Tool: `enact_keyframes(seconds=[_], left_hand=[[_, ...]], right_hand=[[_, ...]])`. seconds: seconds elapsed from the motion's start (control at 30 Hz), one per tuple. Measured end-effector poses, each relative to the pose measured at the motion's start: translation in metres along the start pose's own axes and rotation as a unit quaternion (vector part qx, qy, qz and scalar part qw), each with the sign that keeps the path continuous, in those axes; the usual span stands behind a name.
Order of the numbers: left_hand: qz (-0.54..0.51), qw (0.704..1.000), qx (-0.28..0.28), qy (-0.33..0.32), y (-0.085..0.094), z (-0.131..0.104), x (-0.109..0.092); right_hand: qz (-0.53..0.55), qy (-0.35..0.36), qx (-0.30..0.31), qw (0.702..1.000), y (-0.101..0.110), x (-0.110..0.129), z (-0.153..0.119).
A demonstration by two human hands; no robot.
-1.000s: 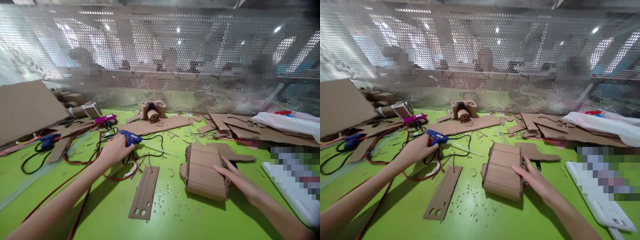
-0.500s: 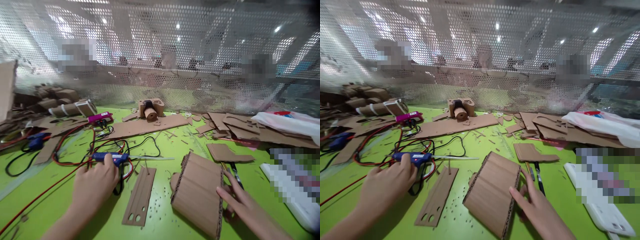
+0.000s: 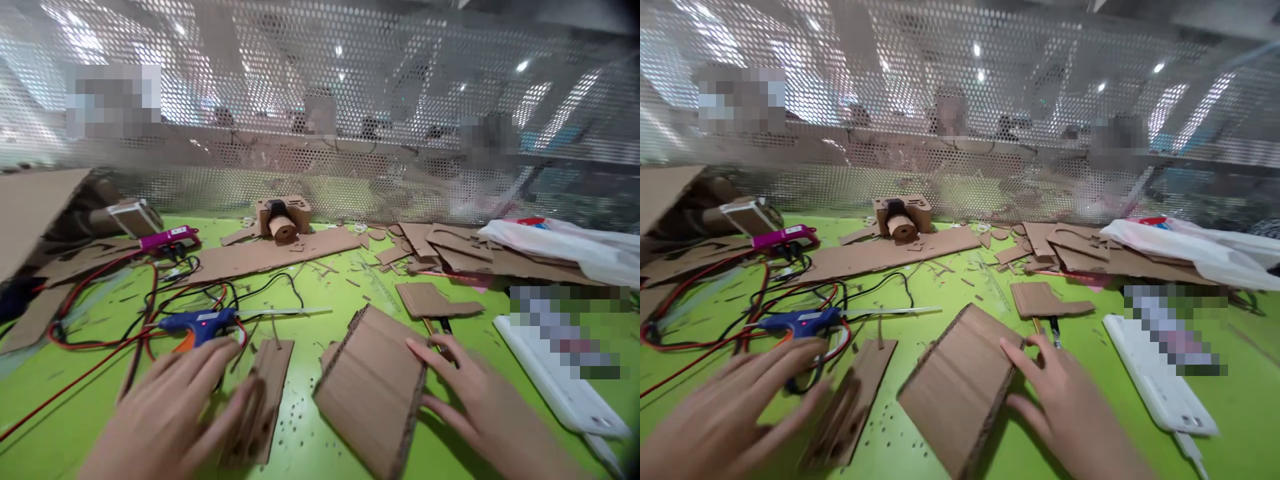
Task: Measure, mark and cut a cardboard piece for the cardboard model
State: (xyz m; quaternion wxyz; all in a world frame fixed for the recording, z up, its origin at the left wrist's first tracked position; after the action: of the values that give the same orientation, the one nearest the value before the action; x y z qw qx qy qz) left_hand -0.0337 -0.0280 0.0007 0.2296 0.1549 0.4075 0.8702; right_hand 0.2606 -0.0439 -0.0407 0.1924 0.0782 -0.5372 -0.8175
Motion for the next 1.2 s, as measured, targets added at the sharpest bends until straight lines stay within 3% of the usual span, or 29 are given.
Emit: enact_keyframes(seconds=[0.07, 0.13, 0.17, 0.2, 0.3, 0.4, 0.47, 0.6, 0.67, 0.77, 0.87, 0.93, 1.0, 1.1, 1.2], left_hand=[[-0.009, 0.996, -0.016, -0.084, 0.004, 0.001, -0.044], [-0.016, 0.989, -0.045, -0.138, 0.004, 0.004, -0.076], [-0.026, 0.990, -0.023, -0.140, -0.005, 0.009, -0.082], [-0.033, 0.989, 0.052, -0.138, -0.026, 0.012, -0.085], [-0.107, 0.979, 0.153, -0.085, -0.065, 0.026, -0.070], [-0.130, 0.972, 0.186, -0.052, -0.089, 0.037, -0.047], [-0.148, 0.967, 0.204, -0.037, -0.100, 0.041, -0.035], [-0.172, 0.957, 0.230, -0.034, -0.107, 0.042, -0.024], [-0.171, 0.956, 0.235, -0.031, -0.104, 0.041, -0.016], [-0.159, 0.957, 0.242, -0.029, -0.092, 0.032, -0.004], [-0.146, 0.959, 0.241, -0.034, -0.078, 0.008, 0.000], [-0.119, 0.971, 0.203, -0.036, -0.065, -0.010, -0.001], [-0.089, 0.981, 0.169, -0.040, -0.057, -0.027, -0.002], [-0.051, 0.984, 0.151, -0.081, -0.060, -0.044, -0.007], [-0.030, 0.981, 0.116, -0.150, -0.061, -0.046, -0.013]], right_hand=[[-0.035, 0.017, -0.069, 0.997, 0.009, 0.024, -0.006], [-0.019, 0.026, -0.066, 0.997, 0.009, 0.038, -0.007], [0.004, 0.024, -0.043, 0.999, 0.006, 0.039, -0.004], [0.032, 0.018, -0.009, 0.999, 0.002, 0.034, 0.000], [0.047, -0.033, 0.045, 0.997, -0.005, -0.015, 0.022], [-0.003, -0.106, 0.047, 0.993, -0.017, -0.088, 0.048], [-0.021, -0.128, 0.072, 0.989, -0.037, -0.122, 0.060], [-0.024, -0.112, 0.071, 0.991, -0.058, -0.140, 0.070], [-0.027, -0.102, 0.033, 0.994, -0.047, -0.138, 0.073], [-0.036, -0.105, -0.067, 0.992, -0.003, -0.135, 0.075], [-0.055, -0.132, -0.210, 0.967, 0.050, -0.133, 0.070], [-0.067, -0.147, -0.271, 0.949, 0.068, -0.127, 0.066], [-0.066, -0.128, -0.241, 0.960, 0.059, -0.115, 0.073], [-0.051, -0.070, -0.088, 0.992, 0.012, -0.101, 0.091], [-0.062, -0.084, 0.019, 0.994, -0.016, -0.126, 0.105]])
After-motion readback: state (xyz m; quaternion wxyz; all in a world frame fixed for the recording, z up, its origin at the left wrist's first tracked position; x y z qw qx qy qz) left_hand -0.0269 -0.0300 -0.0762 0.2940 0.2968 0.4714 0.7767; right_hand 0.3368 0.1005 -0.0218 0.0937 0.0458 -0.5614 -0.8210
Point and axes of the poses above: each hand's wrist, its own z-axis towards the middle knuckle, its own y-axis out of the back of the hand, x = y × z, the point moved 10 cm from there along z, towards the middle knuckle, and after that the axes turned 3 degrees about -x, right-handed, at the moved point
